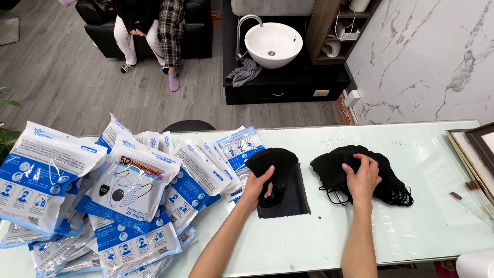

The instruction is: The person opens a package of face masks and then sorts and stacks individual black face masks on a table.

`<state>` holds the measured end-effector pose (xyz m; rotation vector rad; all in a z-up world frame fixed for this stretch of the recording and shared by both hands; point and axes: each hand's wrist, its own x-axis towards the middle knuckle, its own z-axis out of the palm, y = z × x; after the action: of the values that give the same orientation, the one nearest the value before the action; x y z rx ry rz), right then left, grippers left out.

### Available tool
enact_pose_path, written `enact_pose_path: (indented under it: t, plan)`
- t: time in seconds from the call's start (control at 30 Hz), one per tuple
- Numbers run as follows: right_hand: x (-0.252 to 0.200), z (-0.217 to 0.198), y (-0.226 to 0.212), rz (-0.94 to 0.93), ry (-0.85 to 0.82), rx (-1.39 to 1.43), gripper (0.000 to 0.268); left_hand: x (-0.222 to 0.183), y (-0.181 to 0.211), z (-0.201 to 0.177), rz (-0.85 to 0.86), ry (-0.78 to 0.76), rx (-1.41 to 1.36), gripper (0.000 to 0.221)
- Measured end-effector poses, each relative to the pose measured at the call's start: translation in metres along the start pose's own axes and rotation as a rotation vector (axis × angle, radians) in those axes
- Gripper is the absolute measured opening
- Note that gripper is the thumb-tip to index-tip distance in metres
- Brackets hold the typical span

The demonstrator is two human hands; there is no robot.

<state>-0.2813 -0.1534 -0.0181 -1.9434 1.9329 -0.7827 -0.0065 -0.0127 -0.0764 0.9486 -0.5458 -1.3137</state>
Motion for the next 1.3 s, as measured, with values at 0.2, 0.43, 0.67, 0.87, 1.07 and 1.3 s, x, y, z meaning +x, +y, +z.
enact_pose_path:
  t: [0.2, 0.43, 0.67, 0.87, 1.07, 1.3]
  plan:
    - [0.015, 0.014, 0.019, 0.02, -0.007, -0.076, 0.036, -0.003, 0.002, 0.003, -0.01, 0.025, -0.035, 0.058]
    - [-0.011, -0.016, -0.034, -0.14, 0.203, 0.192, 0.021, 0.002, 0.0, 0.001, 0.028, -0.008, -0.027, 0.059]
    - [-0.035, 0.003, -0.071, -0.093, -0.175, 1.009, 0.043, 0.0, -0.004, 0.001, 0.023, 0.016, -0.037, 0.058]
    - [-0.055, 0.044, -0.095, -0.062, -0.412, 0.964, 0.037, -0.051, 0.073, 0.051, -0.095, 0.042, 0.04, 0.089]
    - [-0.063, 0.048, -0.105, -0.065, -0.333, 0.904, 0.033, -0.04, 0.058, 0.04, -0.072, -0.045, -0.04, 0.111]
    - [-0.084, 0.031, -0.135, -0.158, -0.32, 0.551, 0.053, -0.005, 0.008, 0.001, -0.04, -0.096, -0.024, 0.094]
